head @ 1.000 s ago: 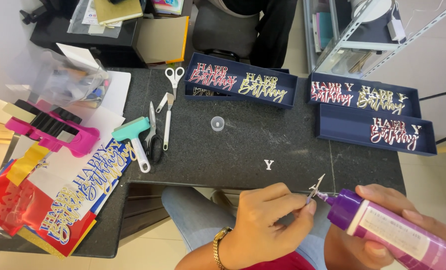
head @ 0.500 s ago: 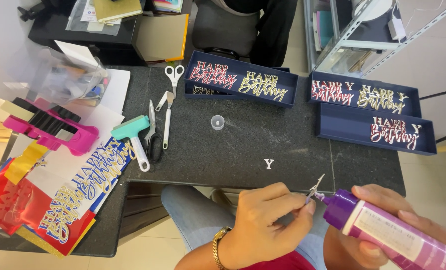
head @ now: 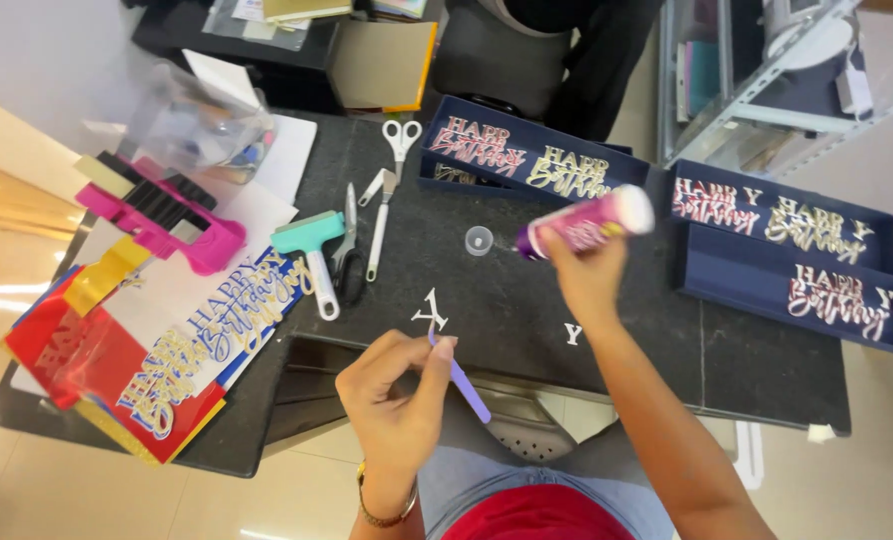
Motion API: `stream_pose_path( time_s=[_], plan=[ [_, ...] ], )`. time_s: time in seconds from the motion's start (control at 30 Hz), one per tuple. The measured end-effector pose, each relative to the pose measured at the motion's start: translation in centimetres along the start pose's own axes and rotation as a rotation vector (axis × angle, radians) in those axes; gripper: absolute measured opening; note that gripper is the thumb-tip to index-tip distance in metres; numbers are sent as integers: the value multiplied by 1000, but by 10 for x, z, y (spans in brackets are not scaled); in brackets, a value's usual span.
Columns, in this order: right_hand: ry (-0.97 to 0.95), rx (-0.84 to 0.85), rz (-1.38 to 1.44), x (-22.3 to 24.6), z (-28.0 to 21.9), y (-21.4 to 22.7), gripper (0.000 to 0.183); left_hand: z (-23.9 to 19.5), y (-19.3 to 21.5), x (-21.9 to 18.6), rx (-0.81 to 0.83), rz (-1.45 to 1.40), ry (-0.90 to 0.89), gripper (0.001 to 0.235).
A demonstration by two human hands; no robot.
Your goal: Assembling decorative 'Happy Birthday' signs by applying glue to individual letters and placing them onto a base.
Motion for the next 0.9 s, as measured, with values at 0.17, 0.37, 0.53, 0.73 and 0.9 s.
stream_pose_path(
  time_s=[0.17,0.37,0.53,0.73,0.9],
  plan=[
    [-172,192,-242,-68,21,-73,64,-5,29,10,-54,53,40,21],
    [-247,220,-328,-72,16,-87,67,2,47,34,-97,73,66,25],
    [-177,274,-388,-79,18,-93,68,2,44,48,-96,35,112,23],
    [-116,332,-512,-76,14,-104,72,5,45,61,-92,31,129,24],
    [174,399,-602,-92,4,-120,87,9,40,72,-61,39,118,21]
  ],
)
Point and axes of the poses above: each hand's wrist, its own z-axis towards the middle knuckle, its own y-axis out of the back of the hand, x = y × z, the point moved 9 cm from there along z, towards the middle knuckle, and after that the axes turned 2 degrees about x, right-handed, at the moved point
